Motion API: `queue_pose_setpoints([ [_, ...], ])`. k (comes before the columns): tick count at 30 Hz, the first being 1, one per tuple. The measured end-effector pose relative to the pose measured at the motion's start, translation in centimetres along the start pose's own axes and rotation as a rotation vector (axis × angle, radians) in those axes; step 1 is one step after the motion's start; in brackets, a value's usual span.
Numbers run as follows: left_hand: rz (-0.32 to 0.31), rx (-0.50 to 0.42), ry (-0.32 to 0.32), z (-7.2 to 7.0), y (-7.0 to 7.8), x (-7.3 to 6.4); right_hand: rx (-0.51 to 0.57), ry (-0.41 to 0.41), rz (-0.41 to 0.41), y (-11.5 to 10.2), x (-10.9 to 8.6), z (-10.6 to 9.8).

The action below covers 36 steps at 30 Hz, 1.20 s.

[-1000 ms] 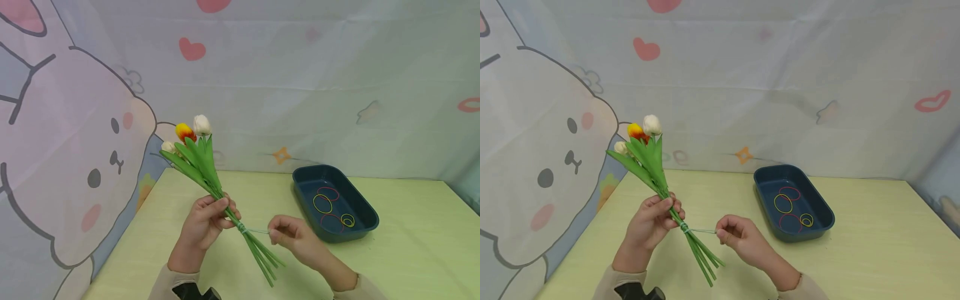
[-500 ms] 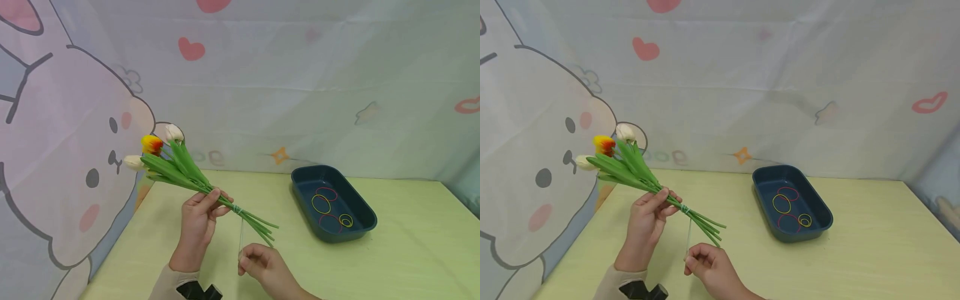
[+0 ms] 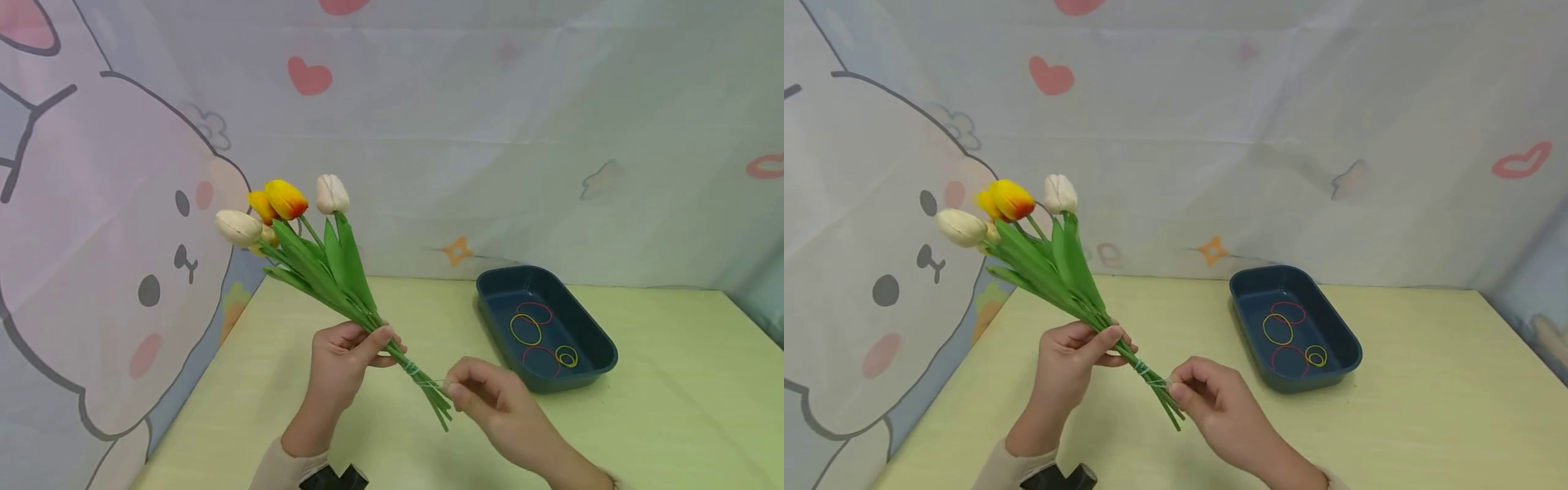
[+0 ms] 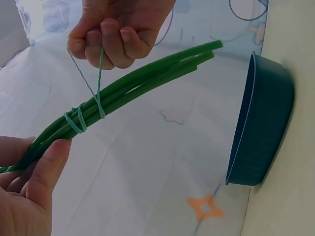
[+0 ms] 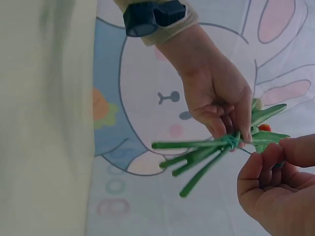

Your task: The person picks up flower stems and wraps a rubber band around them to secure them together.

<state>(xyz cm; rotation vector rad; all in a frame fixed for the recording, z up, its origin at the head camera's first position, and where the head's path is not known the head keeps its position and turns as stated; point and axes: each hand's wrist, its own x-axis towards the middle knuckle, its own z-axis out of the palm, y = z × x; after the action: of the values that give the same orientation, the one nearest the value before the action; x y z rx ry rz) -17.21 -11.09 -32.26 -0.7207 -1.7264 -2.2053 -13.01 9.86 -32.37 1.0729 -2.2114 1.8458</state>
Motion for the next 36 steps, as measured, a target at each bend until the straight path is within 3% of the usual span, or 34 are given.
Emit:
queue_pose_setpoints([
  [4, -0.017, -0.015, -0.087, 0.2, 0.4, -0.2, -0.019, -0.004, -0.076, -0.1, 0.2, -1.2],
  [9, -0.105, -0.099, -0.166, -0.1, 0.3, -0.1, -0.043, -0.008, -0.061, -0.2, 0.3, -1.7],
  [15, -0.163, -0.362, -0.31, -0.9, -0.4, 0.1, -0.018, -0.012, -0.051, 0.1, 0.1, -1.8],
  [19, -0.174, -0.504, -0.342, -0.9, -0.6, 0.1, 0.033, -0.037, -0.074, 0.4, -0.5, -1.7],
  [27, -0.193, -0.691, -0.283, -0.6, -0.3, -0.3, 0.044, -0.063, -0.027, -0.2, -1.8, -1.3],
  [36, -0.26, -0.758, -0.115, -0.1, -0.4, -0.3, 0.112, -0.025, 0.061, -0.9, -2.7, -0.5],
])
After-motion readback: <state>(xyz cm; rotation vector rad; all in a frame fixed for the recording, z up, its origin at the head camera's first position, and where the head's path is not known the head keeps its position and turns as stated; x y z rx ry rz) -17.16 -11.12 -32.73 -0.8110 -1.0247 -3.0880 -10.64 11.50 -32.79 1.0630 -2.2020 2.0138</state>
